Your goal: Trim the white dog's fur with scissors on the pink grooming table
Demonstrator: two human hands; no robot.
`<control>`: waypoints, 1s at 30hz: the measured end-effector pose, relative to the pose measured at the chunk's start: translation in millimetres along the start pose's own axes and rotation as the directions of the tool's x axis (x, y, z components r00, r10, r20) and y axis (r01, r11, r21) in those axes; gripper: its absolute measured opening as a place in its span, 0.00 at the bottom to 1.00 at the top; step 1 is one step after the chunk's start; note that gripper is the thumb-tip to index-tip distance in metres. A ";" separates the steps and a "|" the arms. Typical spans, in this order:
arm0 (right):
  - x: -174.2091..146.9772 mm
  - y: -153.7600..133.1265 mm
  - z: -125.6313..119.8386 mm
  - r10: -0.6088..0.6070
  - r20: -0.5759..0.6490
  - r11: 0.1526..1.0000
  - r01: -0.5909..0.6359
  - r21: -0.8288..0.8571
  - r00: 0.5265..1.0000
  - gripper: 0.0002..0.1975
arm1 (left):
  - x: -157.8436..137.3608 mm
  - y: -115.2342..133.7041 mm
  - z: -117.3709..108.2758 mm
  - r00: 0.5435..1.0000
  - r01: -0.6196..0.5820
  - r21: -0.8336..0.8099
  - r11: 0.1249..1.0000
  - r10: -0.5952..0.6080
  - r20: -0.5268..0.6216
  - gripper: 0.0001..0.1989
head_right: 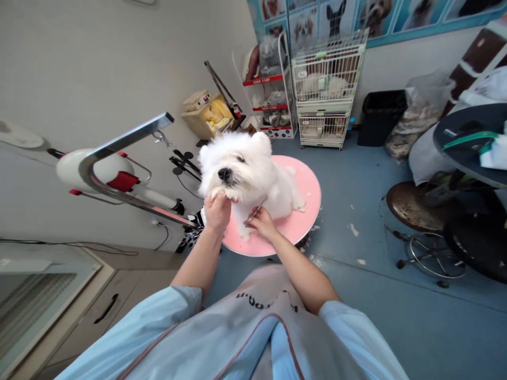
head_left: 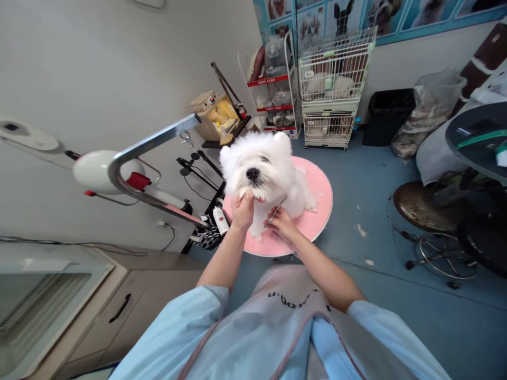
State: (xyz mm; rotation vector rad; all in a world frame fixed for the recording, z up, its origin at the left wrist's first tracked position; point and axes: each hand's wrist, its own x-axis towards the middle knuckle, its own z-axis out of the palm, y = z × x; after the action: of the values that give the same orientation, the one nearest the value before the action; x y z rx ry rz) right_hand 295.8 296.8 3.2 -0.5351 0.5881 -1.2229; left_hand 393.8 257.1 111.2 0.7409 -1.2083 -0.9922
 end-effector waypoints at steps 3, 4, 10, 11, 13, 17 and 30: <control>-6.8 -7.0 -4.9 -0.005 0.036 1.000 0.004 0.020 0.999 0.25 | -2.2 -0.7 -1.0 1.000 0.009 0.003 1.000 -0.009 0.000 0.20; -8.5 -9.9 -6.6 -0.008 0.052 1.000 0.007 0.008 0.999 0.25 | -2.9 -1.3 -1.5 1.000 0.008 0.001 1.000 -0.008 -0.003 0.20; -7.4 -19.0 -11.6 0.001 -0.008 0.999 -0.001 -0.034 1.000 0.26 | -4.9 -4.5 -2.6 1.000 0.022 -0.024 0.999 -0.022 0.006 0.19; -5.4 -17.9 -9.9 -0.017 -0.010 1.000 0.017 0.007 1.000 0.26 | -4.6 -4.7 -2.3 1.000 0.020 -0.031 0.999 -0.020 0.005 0.19; -0.7 -13.6 -4.7 -0.043 0.008 0.997 0.042 0.062 0.999 0.26 | -3.5 -4.6 -1.5 1.000 0.009 -0.044 0.999 -0.010 -0.010 0.19; 2.3 -3.5 0.7 0.005 -0.002 0.999 -0.004 0.034 1.000 0.28 | -1.1 -1.9 -1.3 0.999 -0.003 -0.050 0.999 0.001 -0.043 0.20; -12.6 -5.4 -73.1 -0.064 -0.086 0.905 0.021 -0.424 0.994 0.19 | -27.6 -33.6 -29.1 0.885 0.402 -0.105 0.909 -0.416 -0.209 0.16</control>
State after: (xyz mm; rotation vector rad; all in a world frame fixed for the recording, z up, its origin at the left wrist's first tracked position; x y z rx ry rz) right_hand 239.8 302.9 -45.4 -0.8597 0.9417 -1.1698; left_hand 413.3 267.4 63.8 1.0611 -0.8324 -1.2448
